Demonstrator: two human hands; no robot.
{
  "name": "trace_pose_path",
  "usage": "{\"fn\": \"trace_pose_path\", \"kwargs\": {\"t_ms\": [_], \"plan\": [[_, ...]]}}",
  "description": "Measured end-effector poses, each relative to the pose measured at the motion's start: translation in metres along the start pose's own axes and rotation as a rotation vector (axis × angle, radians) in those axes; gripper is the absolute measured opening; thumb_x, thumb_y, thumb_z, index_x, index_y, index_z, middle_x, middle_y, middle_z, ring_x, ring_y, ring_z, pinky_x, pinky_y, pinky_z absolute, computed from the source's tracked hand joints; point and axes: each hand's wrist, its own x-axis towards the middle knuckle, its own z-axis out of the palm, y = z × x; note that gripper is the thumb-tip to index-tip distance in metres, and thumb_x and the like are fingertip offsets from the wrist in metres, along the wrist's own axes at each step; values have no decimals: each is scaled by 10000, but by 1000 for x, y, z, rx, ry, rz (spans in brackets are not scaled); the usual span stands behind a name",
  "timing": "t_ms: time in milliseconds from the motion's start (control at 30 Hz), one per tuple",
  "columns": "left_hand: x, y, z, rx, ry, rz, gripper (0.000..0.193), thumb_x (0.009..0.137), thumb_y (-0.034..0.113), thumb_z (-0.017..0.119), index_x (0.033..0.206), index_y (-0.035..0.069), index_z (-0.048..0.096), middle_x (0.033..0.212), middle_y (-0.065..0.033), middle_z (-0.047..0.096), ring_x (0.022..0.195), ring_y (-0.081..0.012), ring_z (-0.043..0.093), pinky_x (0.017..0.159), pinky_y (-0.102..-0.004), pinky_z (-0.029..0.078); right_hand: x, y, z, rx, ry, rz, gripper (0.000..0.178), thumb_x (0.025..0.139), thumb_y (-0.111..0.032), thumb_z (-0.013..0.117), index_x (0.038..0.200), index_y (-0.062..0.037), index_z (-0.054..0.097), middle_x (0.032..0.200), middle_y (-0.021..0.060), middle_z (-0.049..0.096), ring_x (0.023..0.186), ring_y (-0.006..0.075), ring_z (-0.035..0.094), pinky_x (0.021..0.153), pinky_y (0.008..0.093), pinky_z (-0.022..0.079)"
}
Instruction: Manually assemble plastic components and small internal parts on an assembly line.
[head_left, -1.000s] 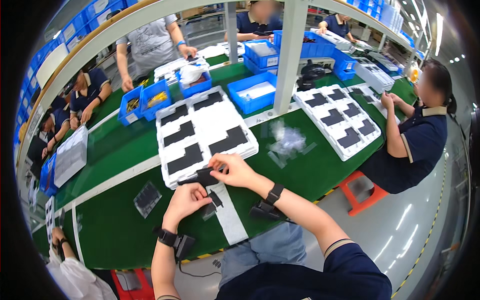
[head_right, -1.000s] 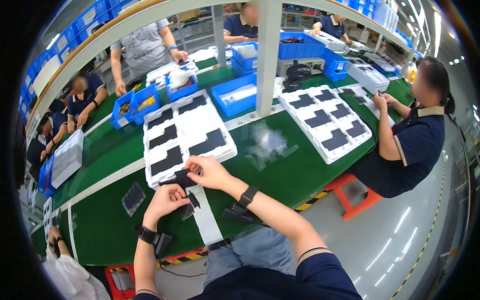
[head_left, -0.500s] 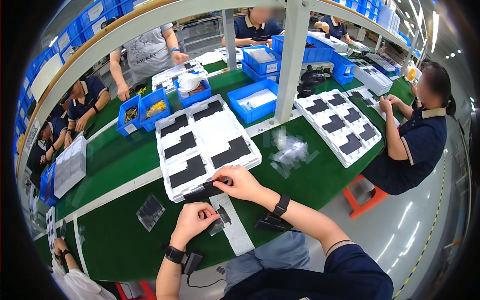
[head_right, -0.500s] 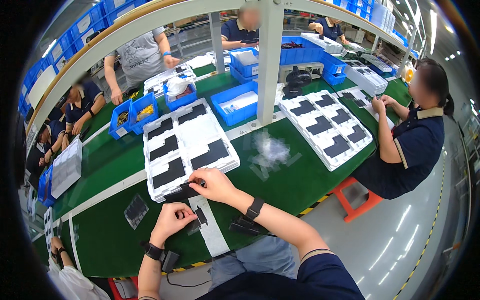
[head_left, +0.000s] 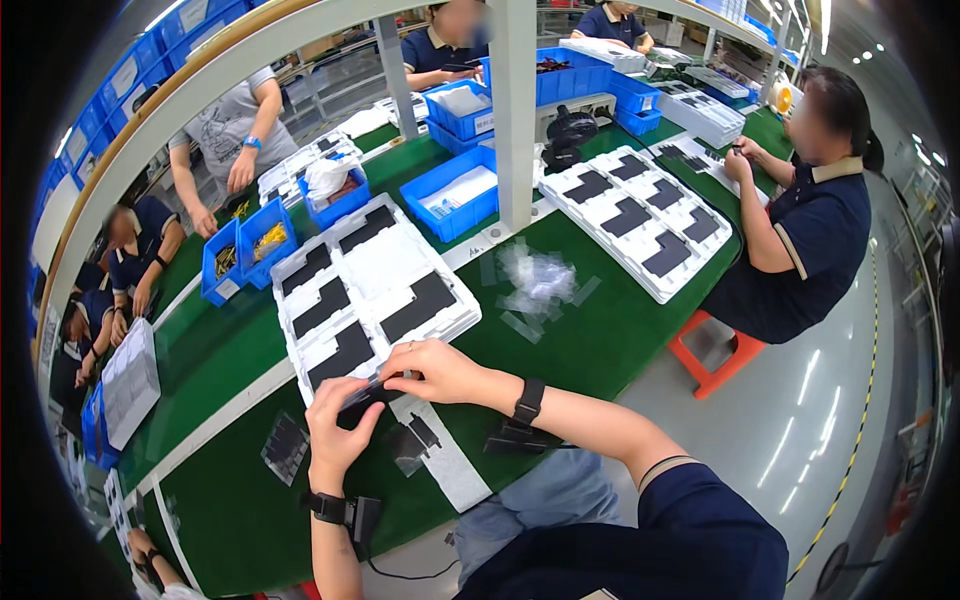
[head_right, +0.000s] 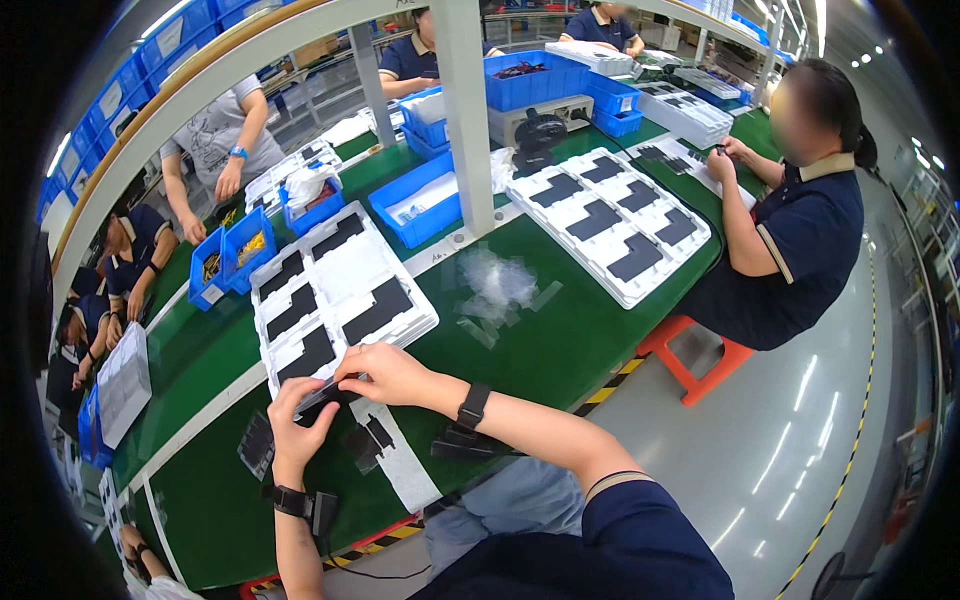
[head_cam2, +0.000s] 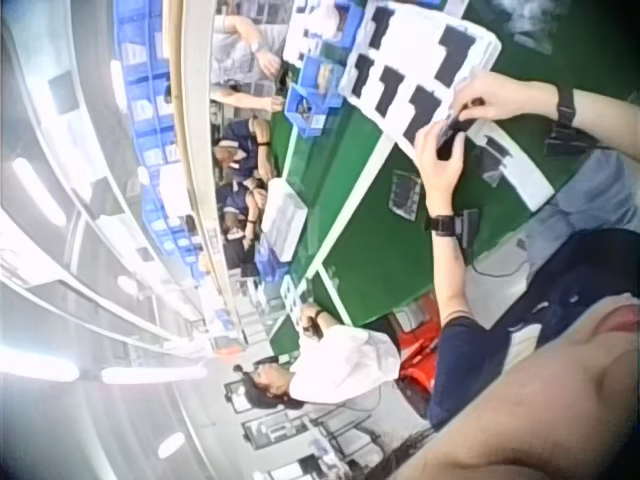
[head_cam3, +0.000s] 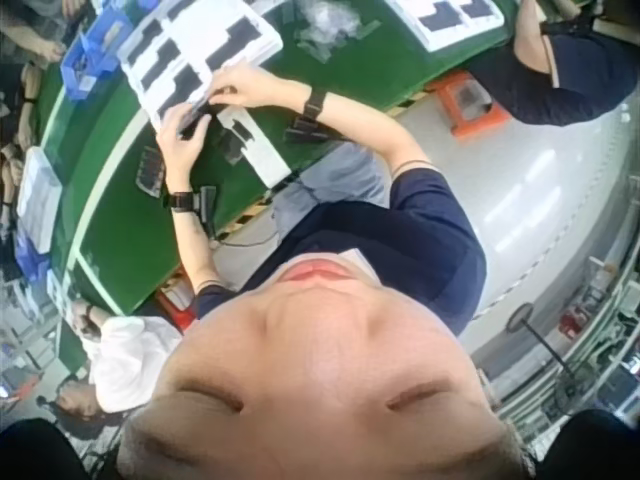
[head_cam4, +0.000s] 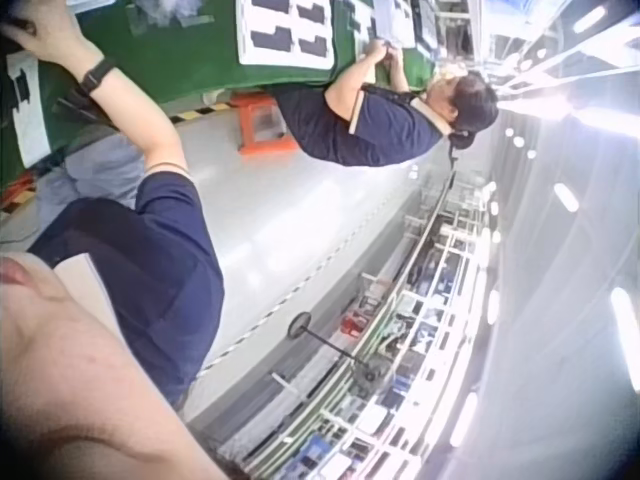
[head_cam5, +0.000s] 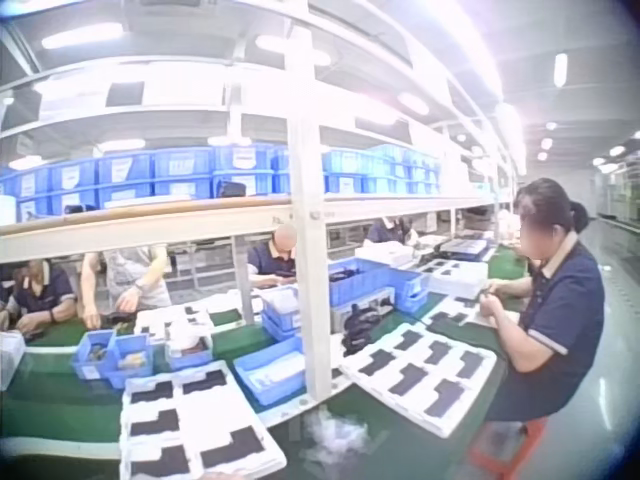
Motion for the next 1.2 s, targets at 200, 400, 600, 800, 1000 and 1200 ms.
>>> {"fn": "trace_pose_path", "kwargs": {"t_ms": [200, 400, 600, 800, 1000, 1200], "plan": [[-4, -6, 14, -45, -22, -110, 173, 701, -62, 642, 863, -7, 614, 801, -116, 610, 698, -213, 605, 652, -282, 483, -1, 2, 0, -28, 54, 83, 133, 744, -111, 669, 816, -22, 601, 724, 59, 601, 639, 171, 603, 521, 266, 474], [-10, -7, 15, -50, 28, -106, 168, 698, -70, 635, 851, -7, 604, 764, -92, 598, 644, -167, 579, 592, -245, 458, 0, 1, 2, -77, 77, 24, 156, 726, -117, 684, 794, -26, 577, 734, 55, 585, 619, 154, 590, 509, 259, 468], [-12, -7, 13, -77, 31, -154, 154, 695, -63, 637, 839, -21, 600, 732, -77, 585, 618, -132, 559, 585, -231, 438, 1, -3, 2, -21, 66, 89, 148, 721, -112, 674, 779, -39, 558, 754, 60, 561, 602, 158, 574, 516, 271, 454], [-11, -9, 15, -94, 59, -162, 158, 696, -46, 647, 847, -14, 609, 719, -69, 584, 614, -124, 554, 572, -224, 431, 0, -1, 2, -50, 46, 77, 138, 725, -80, 671, 794, -35, 561, 779, 45, 549, 598, 114, 573, 475, 224, 451], [-12, -8, 16, -102, 62, -205, 140, 704, -26, 649, 838, -7, 614, 712, -64, 584, 620, -124, 549, 559, -225, 418, -1, -8, 2, -69, 80, 62, 125, 733, -60, 666, 790, -34, 558, 844, 43, 511, 563, 111, 535, 482, 229, 438], [-14, -14, 18, -56, 107, -219, 164, 707, -21, 654, 864, 1, 611, 694, -52, 563, 613, -112, 539, 555, -220, 420, 1, -8, 4, 23, 43, 42, 109, 739, -37, 658, 773, -34, 554, 835, 38, 497, 574, 103, 521, 477, 229, 422]]}}
